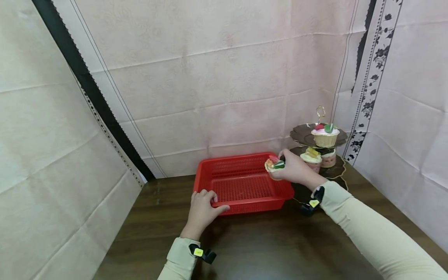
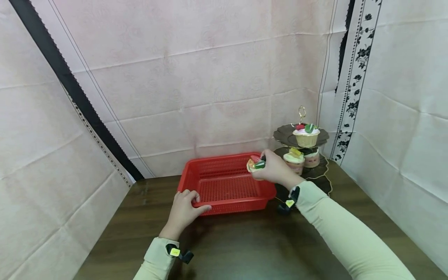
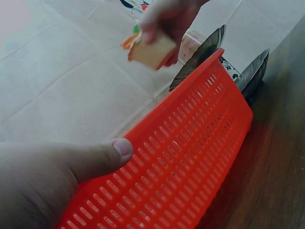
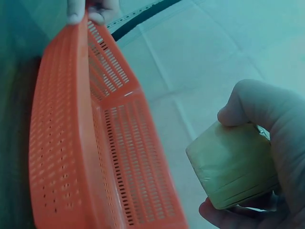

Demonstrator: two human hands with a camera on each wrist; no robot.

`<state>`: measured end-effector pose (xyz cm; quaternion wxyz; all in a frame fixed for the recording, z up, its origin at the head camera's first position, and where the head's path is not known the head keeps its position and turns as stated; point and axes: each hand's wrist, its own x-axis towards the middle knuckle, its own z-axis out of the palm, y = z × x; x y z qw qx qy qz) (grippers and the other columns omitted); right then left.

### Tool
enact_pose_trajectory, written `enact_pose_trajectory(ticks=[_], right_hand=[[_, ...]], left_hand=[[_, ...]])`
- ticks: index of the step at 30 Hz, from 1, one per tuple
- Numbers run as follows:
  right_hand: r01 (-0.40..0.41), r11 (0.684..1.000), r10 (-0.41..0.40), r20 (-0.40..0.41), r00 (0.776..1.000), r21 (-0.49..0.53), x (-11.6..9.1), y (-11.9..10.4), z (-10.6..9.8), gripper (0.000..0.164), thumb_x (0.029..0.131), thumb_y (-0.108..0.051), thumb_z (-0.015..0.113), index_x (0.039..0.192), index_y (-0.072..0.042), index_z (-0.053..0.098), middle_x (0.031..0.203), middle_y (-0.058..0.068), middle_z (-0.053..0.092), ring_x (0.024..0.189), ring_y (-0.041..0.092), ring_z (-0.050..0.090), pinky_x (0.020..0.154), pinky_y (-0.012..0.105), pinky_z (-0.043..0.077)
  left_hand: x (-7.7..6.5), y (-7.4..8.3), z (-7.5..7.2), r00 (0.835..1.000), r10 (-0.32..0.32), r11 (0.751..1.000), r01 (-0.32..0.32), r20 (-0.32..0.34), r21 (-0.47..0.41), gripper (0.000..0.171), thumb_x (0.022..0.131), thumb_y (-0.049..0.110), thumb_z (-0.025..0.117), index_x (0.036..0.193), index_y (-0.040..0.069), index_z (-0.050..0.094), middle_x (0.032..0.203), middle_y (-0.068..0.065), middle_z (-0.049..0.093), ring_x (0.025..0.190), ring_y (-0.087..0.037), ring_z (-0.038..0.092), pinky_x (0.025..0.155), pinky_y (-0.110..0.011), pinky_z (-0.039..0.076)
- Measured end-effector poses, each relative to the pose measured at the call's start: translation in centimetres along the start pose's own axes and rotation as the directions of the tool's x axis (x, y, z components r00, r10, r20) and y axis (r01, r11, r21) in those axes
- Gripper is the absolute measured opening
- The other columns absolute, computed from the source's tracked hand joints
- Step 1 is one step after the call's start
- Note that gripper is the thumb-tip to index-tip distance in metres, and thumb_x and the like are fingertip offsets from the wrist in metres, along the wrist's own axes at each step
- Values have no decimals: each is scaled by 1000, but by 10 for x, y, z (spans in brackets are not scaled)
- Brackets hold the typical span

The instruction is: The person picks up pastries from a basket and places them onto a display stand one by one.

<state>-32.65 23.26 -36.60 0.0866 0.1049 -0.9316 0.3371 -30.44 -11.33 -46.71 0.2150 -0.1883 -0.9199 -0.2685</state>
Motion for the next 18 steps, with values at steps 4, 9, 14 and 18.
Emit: enact_pose_trajectory(ticks=[4, 9, 14, 18], right_hand=[[-14, 1000, 14, 15, 1000, -16, -23, 4, -15, 61, 76, -34, 83, 116, -5, 47, 108, 15, 58, 92, 27, 57, 71, 33, 51], [-17, 1000, 18, 5, 1000, -21, -52, 12, -27, 61, 75, -34, 84, 114, -5, 47, 108, 16, 60, 92, 27, 58, 71, 34, 50], [-5, 999, 3, -41, 999, -37, -77, 24, -34, 60, 75, -33, 86, 112, -5, 47, 108, 16, 61, 94, 28, 59, 75, 37, 49], [-10, 1000, 7, -74, 997, -28, -93, 39, -36, 62, 75, -30, 88, 113, -3, 47, 109, 17, 61, 94, 28, 59, 77, 37, 50]], left_hand=[[1, 0, 0, 1000, 3, 1000, -3, -2, -4, 50, 69, 49, 91, 75, 20, 51, 72, 4, 44, 72, -16, 42, 88, -46, 31], [1, 0, 1, 1000, 6, 1000, -6, 5, 7, 51, 69, 52, 89, 75, 20, 51, 72, 5, 44, 72, -15, 42, 87, -45, 31], [0, -1, 0, 1000, -5, 1000, 5, 3, -3, 51, 69, 54, 89, 75, 21, 51, 72, 5, 45, 73, -16, 43, 90, -46, 32], [-1, -1, 0, 1000, -8, 1000, 8, 1, -4, 50, 69, 54, 89, 75, 21, 51, 73, 5, 45, 74, -16, 43, 91, -47, 33]])
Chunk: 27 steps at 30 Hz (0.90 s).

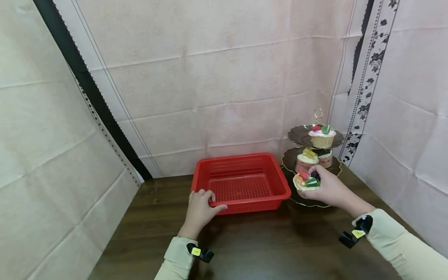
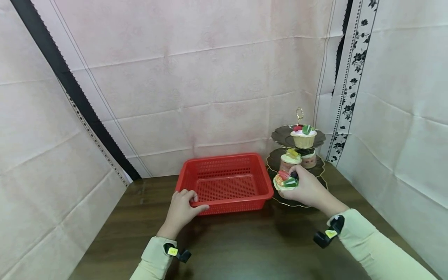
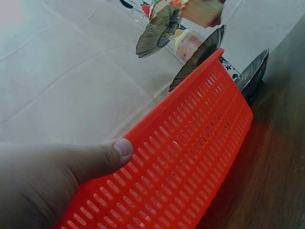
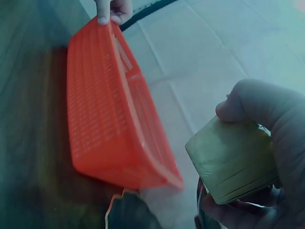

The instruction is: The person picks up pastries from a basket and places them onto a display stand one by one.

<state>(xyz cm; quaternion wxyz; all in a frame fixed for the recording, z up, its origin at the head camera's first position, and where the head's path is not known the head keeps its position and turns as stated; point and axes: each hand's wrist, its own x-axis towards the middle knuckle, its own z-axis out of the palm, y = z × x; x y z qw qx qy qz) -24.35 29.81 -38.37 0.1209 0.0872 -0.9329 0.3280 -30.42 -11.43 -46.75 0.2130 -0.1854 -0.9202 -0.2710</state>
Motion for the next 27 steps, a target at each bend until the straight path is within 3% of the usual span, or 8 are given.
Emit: enact_pose_trajectory(ticks=[12, 17, 27], right_hand=[[-49, 999, 48, -46, 998, -22, -25, 38, 8, 72, 73, -35, 90, 121, 1, 50, 110, 18, 60, 95, 29, 59, 78, 41, 50], [-61, 998, 58, -85, 995, -29, -28, 54, 15, 70, 74, -35, 90, 119, 0, 51, 110, 18, 61, 95, 29, 59, 79, 41, 50], [-155, 987, 153, -54, 987, -39, -25, 94, 25, 77, 76, -41, 87, 126, 4, 49, 109, 22, 62, 91, 30, 60, 72, 37, 48]], left_hand=[[0, 0, 1, 1000, -17, 1000, 17, 12, -13, 50, 70, 52, 89, 75, 20, 51, 73, 4, 46, 76, -18, 45, 104, -55, 32], [-1, -1, 2, 1000, -16, 1000, 16, 20, -4, 50, 70, 54, 88, 75, 20, 51, 73, 4, 45, 76, -18, 45, 107, -58, 31], [1, 0, 1, 999, -29, 999, 30, 20, -16, 49, 69, 51, 90, 75, 21, 51, 73, 4, 46, 76, -18, 45, 106, -57, 31]])
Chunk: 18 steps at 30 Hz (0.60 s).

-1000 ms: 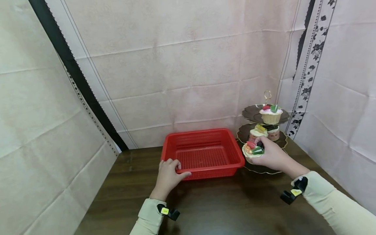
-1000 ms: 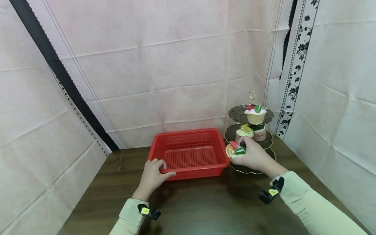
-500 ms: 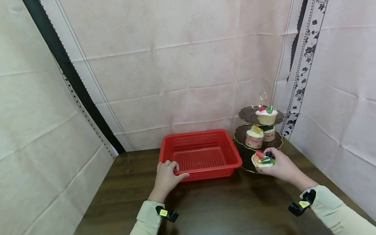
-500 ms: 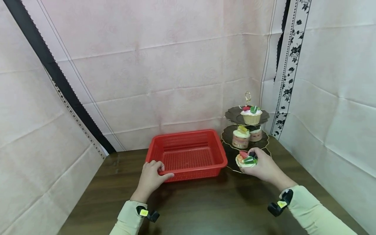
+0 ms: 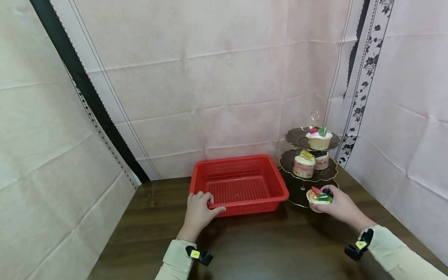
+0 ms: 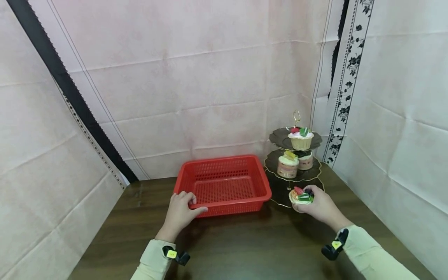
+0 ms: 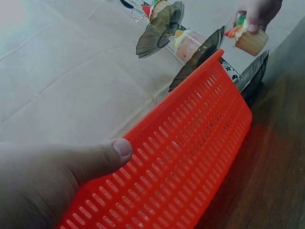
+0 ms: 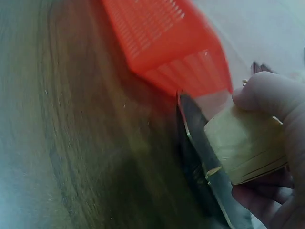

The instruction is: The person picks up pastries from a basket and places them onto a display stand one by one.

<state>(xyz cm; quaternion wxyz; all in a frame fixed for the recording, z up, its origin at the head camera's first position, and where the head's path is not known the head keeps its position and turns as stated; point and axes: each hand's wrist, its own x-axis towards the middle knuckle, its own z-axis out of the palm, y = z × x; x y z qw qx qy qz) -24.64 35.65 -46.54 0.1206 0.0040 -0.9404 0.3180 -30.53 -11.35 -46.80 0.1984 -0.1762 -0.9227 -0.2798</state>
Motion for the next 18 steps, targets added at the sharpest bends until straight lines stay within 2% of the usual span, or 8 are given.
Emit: enact_pose_trajectory(ticks=[5, 11, 15, 18], right_hand=[[-2, 1000, 2, -23, 1000, -14, 14, 11, 7, 77, 79, -40, 84, 126, 9, 49, 112, 29, 62, 93, 35, 61, 73, 40, 48], [-22, 1000, 23, -42, 999, 12, 28, 14, 15, 85, 83, -43, 81, 134, 14, 44, 122, 36, 56, 106, 45, 59, 85, 54, 49], [1, 999, 4, -89, 996, 47, 37, 17, 21, 80, 83, -38, 82, 135, 12, 46, 122, 36, 58, 108, 47, 59, 90, 58, 48], [23, 998, -16, -114, 993, 58, 43, 19, 25, 76, 82, -35, 83, 133, 10, 49, 119, 34, 62, 106, 45, 61, 90, 57, 48]], left_hand=[[-1, 0, 0, 1000, 2, 1000, -2, 2, -1, 49, 70, 52, 89, 75, 21, 52, 74, 4, 47, 77, -18, 45, 106, -57, 31], [-2, 2, -2, 1000, -6, 1000, 6, 3, 9, 49, 70, 52, 89, 75, 21, 52, 73, 5, 47, 77, -17, 44, 101, -54, 32], [-1, 2, -3, 1000, 0, 1000, 0, 6, 12, 49, 70, 53, 89, 76, 20, 53, 74, 5, 47, 77, -17, 45, 97, -52, 33], [0, 2, -3, 1000, 0, 1000, 0, 10, 13, 49, 70, 54, 88, 77, 20, 54, 74, 4, 48, 77, -17, 45, 99, -52, 33]])
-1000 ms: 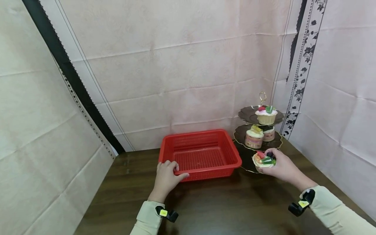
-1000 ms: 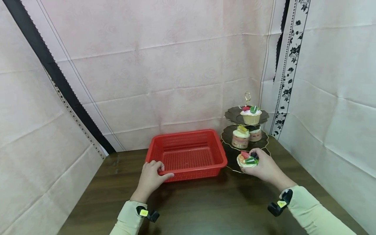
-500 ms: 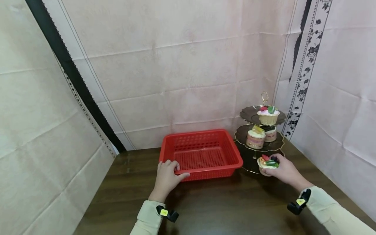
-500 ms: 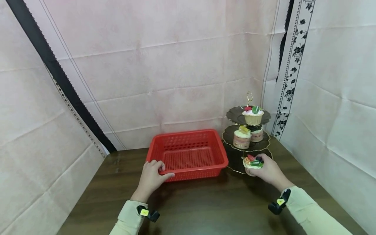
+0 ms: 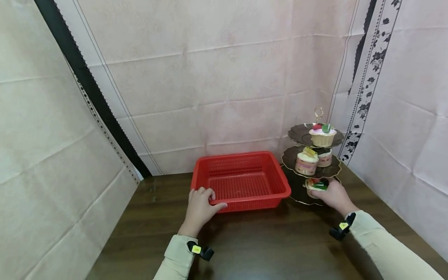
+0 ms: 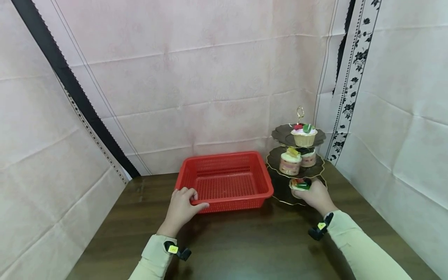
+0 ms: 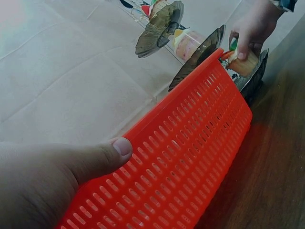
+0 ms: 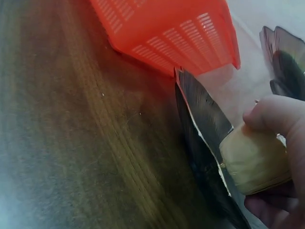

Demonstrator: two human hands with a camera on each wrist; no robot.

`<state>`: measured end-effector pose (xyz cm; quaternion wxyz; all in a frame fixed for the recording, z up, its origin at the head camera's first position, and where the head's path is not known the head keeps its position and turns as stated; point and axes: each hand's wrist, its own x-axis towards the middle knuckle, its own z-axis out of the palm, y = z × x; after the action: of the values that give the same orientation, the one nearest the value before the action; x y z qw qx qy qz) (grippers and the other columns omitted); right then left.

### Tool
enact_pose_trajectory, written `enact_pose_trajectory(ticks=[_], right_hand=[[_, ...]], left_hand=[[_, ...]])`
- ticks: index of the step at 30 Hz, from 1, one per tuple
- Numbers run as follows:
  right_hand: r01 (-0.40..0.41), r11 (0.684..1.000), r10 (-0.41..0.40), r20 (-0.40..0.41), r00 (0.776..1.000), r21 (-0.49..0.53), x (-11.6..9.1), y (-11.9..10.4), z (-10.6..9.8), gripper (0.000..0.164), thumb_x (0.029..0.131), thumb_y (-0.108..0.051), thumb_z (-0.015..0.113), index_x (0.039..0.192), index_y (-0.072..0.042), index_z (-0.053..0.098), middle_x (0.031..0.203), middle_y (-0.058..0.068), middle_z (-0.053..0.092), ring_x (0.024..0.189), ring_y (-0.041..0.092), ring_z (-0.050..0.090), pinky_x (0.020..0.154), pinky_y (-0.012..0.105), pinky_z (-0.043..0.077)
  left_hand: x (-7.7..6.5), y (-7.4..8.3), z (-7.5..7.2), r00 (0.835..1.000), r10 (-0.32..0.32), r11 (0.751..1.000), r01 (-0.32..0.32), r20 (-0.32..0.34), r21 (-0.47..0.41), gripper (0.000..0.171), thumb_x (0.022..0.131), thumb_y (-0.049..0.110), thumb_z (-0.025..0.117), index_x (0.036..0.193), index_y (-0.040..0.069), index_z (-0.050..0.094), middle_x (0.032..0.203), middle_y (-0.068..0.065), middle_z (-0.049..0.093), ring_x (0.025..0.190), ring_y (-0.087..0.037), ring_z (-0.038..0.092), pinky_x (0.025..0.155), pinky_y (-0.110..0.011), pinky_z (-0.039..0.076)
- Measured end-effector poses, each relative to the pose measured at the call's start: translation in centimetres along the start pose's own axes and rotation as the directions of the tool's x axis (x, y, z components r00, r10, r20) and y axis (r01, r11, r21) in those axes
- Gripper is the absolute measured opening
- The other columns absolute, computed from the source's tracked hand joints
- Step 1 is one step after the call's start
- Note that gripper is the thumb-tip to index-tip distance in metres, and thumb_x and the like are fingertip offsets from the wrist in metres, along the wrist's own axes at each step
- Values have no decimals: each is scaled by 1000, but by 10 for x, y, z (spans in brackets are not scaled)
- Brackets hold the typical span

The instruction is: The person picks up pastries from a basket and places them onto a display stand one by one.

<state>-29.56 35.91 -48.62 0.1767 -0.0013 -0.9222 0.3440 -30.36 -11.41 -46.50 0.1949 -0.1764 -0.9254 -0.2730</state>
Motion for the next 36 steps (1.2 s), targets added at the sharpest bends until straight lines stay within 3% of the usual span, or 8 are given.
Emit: enact_pose_trajectory(ticks=[7, 25, 28, 31, 36], right_hand=[[-35, 998, 37, 32, 999, -54, 4, 8, 9, 79, 82, -40, 82, 133, 11, 50, 119, 33, 63, 106, 45, 61, 91, 57, 48], [-117, 993, 120, 110, 987, -29, 13, 5, 17, 88, 85, -43, 79, 141, 10, 37, 133, 39, 52, 118, 52, 53, 100, 60, 42], [-79, 997, 79, 85, 993, 2, 12, 7, 15, 87, 85, -44, 79, 141, 10, 39, 132, 38, 52, 118, 50, 54, 100, 60, 42], [0, 1000, 0, 2, 1000, 14, 4, 6, 12, 82, 85, -45, 80, 137, 8, 45, 127, 34, 56, 117, 47, 55, 99, 61, 43], [64, 989, -81, -129, 988, -130, -27, -8, 8, 74, 86, -38, 79, 131, 9, 45, 123, 33, 50, 114, 50, 46, 95, 66, 38]], left_hand=[[0, -1, 2, 1000, 9, 1000, -9, 7, 22, 50, 70, 56, 87, 76, 20, 52, 74, 4, 46, 76, -17, 44, 98, -52, 33], [0, -2, 0, 1000, 18, 1000, -18, -8, 19, 51, 71, 53, 88, 75, 19, 51, 73, 2, 45, 75, -20, 43, 95, -50, 32], [1, -2, 1, 1000, 9, 1000, -9, -4, 19, 51, 70, 54, 88, 75, 20, 51, 74, 2, 46, 76, -19, 44, 97, -51, 32], [1, -2, 4, 1000, 9, 1000, -9, -7, 25, 51, 70, 55, 88, 75, 20, 51, 74, 3, 46, 76, -19, 44, 97, -51, 33], [0, -2, 6, 1000, 27, 999, -27, -11, 29, 50, 71, 53, 89, 77, 20, 51, 75, 3, 45, 77, -18, 43, 92, -49, 33]])
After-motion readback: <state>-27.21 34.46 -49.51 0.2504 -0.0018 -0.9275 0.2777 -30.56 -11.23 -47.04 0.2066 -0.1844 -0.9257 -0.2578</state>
